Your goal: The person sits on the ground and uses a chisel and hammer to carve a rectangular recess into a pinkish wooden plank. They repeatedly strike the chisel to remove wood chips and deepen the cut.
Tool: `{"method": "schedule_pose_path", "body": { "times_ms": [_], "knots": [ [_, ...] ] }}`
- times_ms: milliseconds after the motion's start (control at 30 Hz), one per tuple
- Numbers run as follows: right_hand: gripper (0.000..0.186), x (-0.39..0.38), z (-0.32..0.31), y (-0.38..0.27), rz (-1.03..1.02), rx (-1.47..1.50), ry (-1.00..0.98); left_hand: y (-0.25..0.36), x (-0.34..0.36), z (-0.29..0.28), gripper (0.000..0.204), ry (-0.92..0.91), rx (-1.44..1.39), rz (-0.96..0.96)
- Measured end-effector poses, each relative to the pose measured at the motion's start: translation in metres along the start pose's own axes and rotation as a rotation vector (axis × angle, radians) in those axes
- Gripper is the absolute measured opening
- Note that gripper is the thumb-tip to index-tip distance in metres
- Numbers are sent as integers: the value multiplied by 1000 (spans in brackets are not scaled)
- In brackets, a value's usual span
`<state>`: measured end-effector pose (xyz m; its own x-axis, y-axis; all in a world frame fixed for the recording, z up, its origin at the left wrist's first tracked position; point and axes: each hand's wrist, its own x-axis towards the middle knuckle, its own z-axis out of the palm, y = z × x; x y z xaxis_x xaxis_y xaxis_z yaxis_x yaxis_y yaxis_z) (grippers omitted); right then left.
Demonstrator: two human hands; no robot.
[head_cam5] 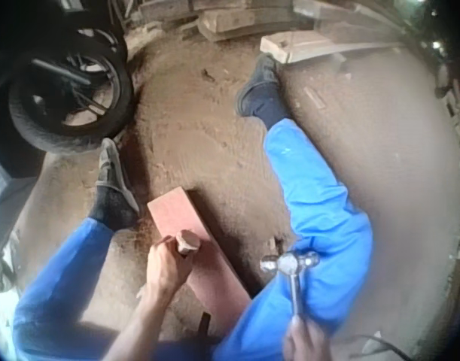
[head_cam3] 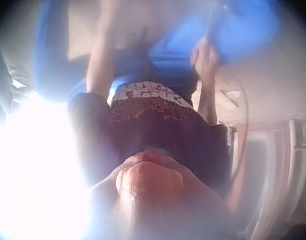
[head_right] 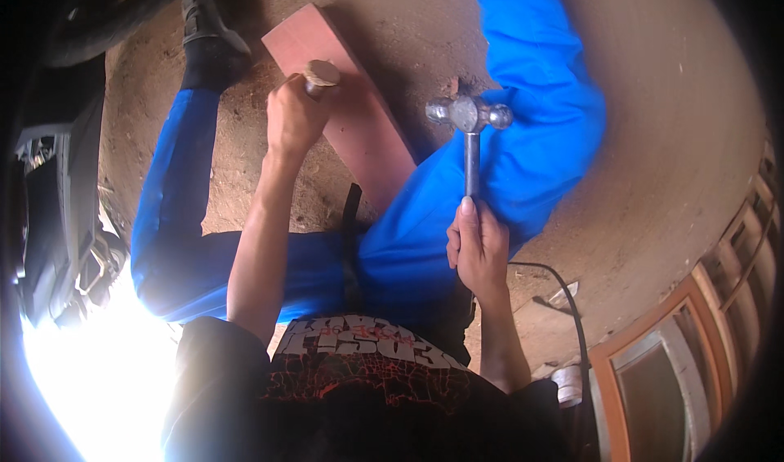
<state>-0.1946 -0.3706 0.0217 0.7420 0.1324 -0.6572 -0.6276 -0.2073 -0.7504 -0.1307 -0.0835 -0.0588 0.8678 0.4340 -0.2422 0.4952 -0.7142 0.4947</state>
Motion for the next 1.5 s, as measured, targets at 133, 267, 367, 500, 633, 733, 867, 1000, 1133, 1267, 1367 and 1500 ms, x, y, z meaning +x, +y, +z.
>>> {"method": "schedule_pose_path", "body": {
  "times_ms": [133,267,367,500,633,733,867,1000,1133,1267,1367,1500],
  "knots": [
    [39,4,-4,2,11,13,-8,1,2,1,20,70,47,107],
    [38,5,-3,-1,63,61,7,-8,6,2,18,81,19,229],
    [36,7,-3,-1,71,84,-4,-13,5,4,20,107,-12,288],
    [36,8,-5,-3,78,78,-15,-20,6,6,18,118,-4,356],
    [37,7,-7,-2,109,90,-34,-16,8,-6,17,70,-19,319],
    [37,8,-8,-1,93,81,-42,-35,26,-13,19,136,-122,184],
    [37,10,-7,-1,132,96,-28,-41,48,-61,14,-155,-382,124],
    [38,10,-5,-3,159,131,-22,-34,36,-59,25,-319,-373,253],
    [38,11,-5,-6,164,121,-29,-21,21,-33,32,-170,-187,385],
    [38,11,-5,-7,169,123,-26,-7,8,-15,26,-42,-7,434],
    [38,12,-4,-8,172,139,-28,-13,9,-6,20,44,6,453],
    [38,12,-3,-7,177,149,-23,-9,16,-6,26,5,42,435]
  ]
}}
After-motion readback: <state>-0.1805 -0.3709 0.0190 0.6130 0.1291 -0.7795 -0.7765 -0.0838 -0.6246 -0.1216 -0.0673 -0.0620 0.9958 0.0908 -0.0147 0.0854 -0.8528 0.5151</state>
